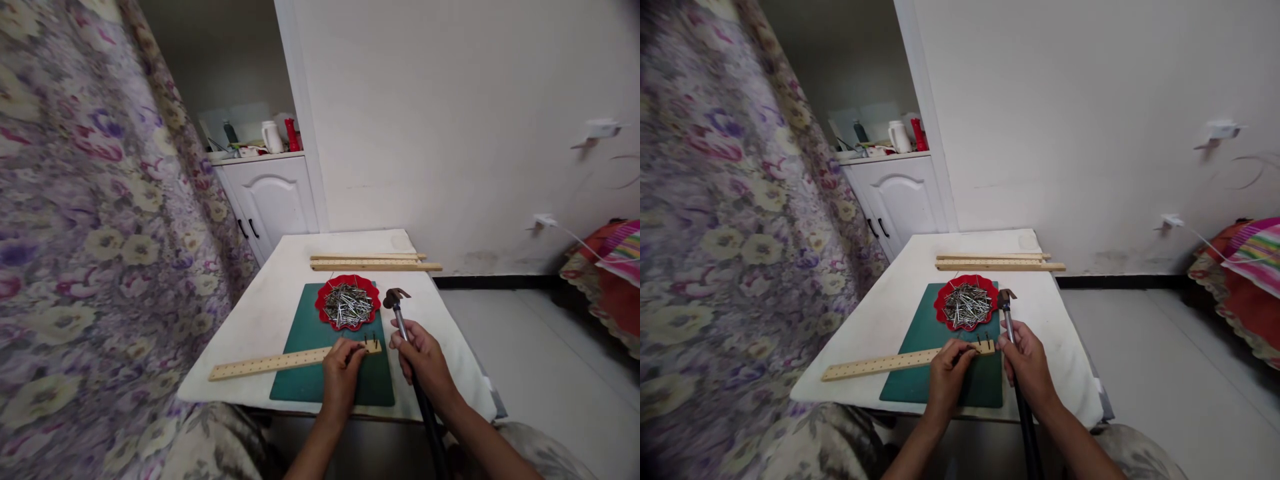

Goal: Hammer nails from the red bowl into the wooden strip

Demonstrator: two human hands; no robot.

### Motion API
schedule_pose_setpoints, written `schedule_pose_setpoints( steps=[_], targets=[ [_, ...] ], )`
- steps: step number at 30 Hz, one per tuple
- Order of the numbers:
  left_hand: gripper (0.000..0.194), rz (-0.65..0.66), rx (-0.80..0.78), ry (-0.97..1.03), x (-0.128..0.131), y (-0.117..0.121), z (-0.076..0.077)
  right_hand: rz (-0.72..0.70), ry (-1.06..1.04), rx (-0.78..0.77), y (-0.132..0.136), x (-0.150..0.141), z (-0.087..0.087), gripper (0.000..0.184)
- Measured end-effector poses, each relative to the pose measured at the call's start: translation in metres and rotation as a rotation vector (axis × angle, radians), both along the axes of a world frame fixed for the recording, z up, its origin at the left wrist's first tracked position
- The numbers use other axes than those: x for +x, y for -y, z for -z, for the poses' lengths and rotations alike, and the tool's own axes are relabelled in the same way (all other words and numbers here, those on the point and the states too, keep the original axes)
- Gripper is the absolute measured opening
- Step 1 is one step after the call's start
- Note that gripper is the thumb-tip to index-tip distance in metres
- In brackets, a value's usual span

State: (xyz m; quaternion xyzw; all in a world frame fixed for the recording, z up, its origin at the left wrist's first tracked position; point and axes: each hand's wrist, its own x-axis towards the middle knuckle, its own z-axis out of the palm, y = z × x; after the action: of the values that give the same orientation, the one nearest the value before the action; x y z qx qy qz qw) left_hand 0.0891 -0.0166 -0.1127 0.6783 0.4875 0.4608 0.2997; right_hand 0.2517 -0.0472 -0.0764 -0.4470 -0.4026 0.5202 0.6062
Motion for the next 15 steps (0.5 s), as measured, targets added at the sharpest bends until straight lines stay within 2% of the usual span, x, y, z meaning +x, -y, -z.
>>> schedule_pose_setpoints(
  steps=[8,15],
  targets=[
    [0.016,-0.018,0.045,-0.19,0.004,-0.007,0.014,-0.076,0.018,0.004,0.004,-0.001,0.002,0.033],
    [0.016,-0.019,0.058,-0.295,0.004,-0.008,0.016,-0.108,0.014,0.008,0.004,0.001,0.005,0.032]
  ],
)
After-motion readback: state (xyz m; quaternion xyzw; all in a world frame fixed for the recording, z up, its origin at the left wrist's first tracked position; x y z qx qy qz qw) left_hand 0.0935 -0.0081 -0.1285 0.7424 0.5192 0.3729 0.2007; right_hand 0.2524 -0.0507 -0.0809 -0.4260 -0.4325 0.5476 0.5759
